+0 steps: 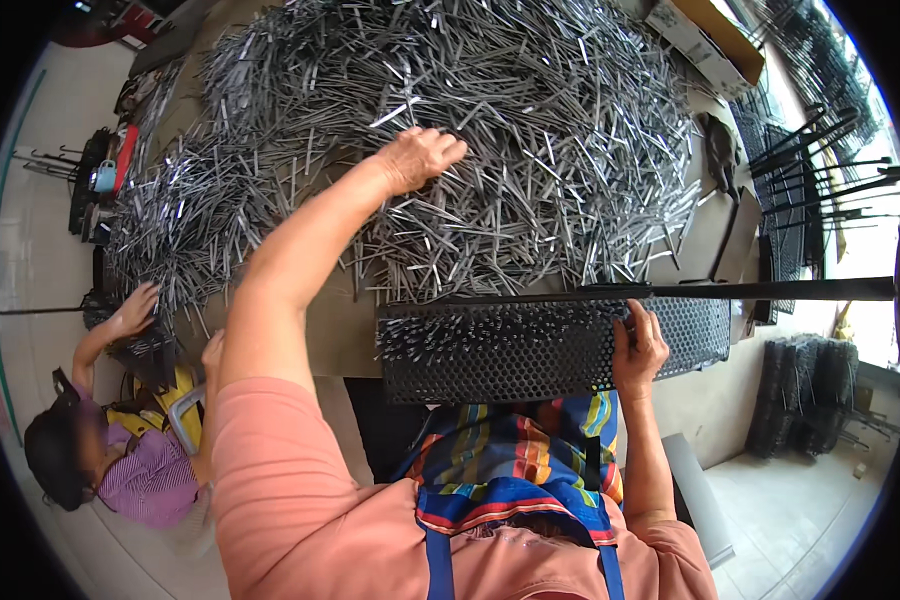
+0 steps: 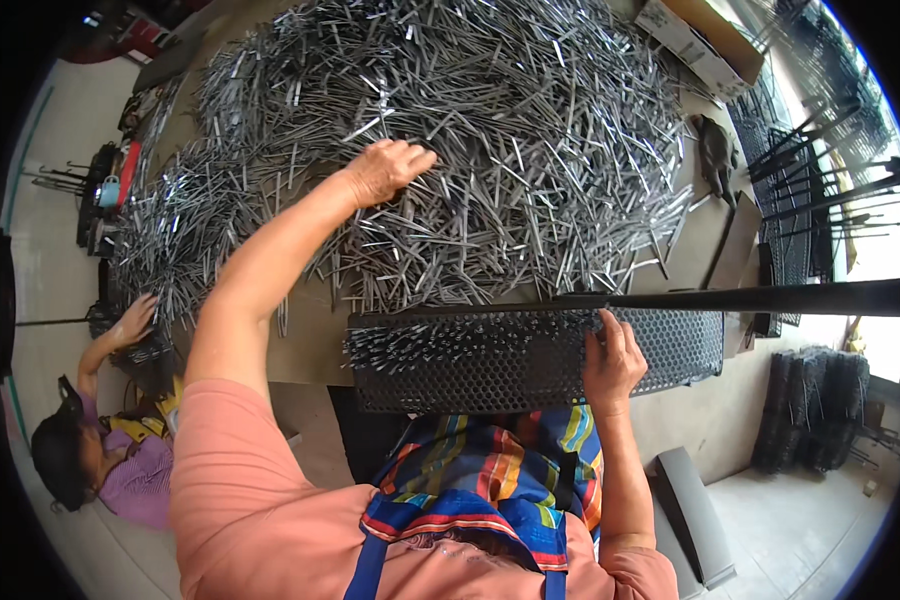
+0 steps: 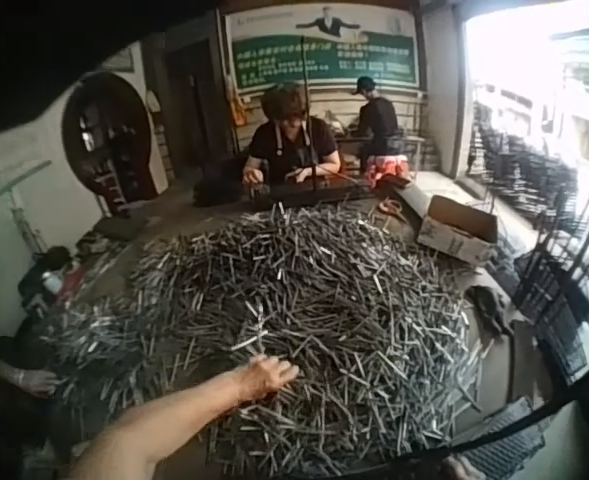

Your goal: Sorting and bundling small metal rods on a workbench and organizing them into a mesh container.

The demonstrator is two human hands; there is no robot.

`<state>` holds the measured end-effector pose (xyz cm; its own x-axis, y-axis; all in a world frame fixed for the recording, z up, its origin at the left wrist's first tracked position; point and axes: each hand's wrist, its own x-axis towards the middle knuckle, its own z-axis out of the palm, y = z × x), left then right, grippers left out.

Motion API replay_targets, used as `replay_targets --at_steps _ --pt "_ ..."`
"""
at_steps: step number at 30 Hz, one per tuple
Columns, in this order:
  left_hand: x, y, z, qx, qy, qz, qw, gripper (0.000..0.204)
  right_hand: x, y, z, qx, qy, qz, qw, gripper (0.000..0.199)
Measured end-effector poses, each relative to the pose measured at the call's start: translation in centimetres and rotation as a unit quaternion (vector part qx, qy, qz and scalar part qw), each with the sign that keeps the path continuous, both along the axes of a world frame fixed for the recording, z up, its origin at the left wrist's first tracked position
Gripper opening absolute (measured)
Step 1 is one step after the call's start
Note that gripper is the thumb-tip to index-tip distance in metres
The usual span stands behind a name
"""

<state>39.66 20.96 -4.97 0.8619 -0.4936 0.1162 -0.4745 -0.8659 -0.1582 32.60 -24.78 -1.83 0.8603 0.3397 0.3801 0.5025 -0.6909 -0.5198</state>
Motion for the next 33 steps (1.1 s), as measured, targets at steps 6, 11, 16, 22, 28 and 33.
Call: replay_targets --at_steps 6,11,16,22,28,33 --pt "-2.7 -0.9 1.2 -0.018 0.009 0.076 0.997 0.039 0.0 -0.8 -0.5 0.062 -0.011 0.023 0.998 0.039" --pt "-3.7 -1.5 5.0 -0.061 0.098 0.267 0.957 0.032 -3.1 -0.7 2.2 0.117 -0.063 -0.002 0.991 0.044" --pt "-4.6 -0.8 7.8 -0.353 0.01 0.345 0.87 0.033 -4.9 7.2 11.3 0.119 -0.112 0.212 0.964 0.033" --pt "-2.2 -5.0 10.6 -0.824 0.091 0.247 0.502 0.022 -0.3 19.6 11.1 0.363 0.202 0.105 0.904 0.029" --pt "-2.7 -8.7 14.9 -0.908 0.035 0.135 0.395 0.033 4.5 25.5 6.9 0.548 0.564 -0.117 0.607 0.052" --pt "-4.5 -12.9 13.3 -0.918 -0.016 0.17 0.357 0.037 6.9 29.1 5.2 0.657 0.517 -0.101 0.539 0.051"
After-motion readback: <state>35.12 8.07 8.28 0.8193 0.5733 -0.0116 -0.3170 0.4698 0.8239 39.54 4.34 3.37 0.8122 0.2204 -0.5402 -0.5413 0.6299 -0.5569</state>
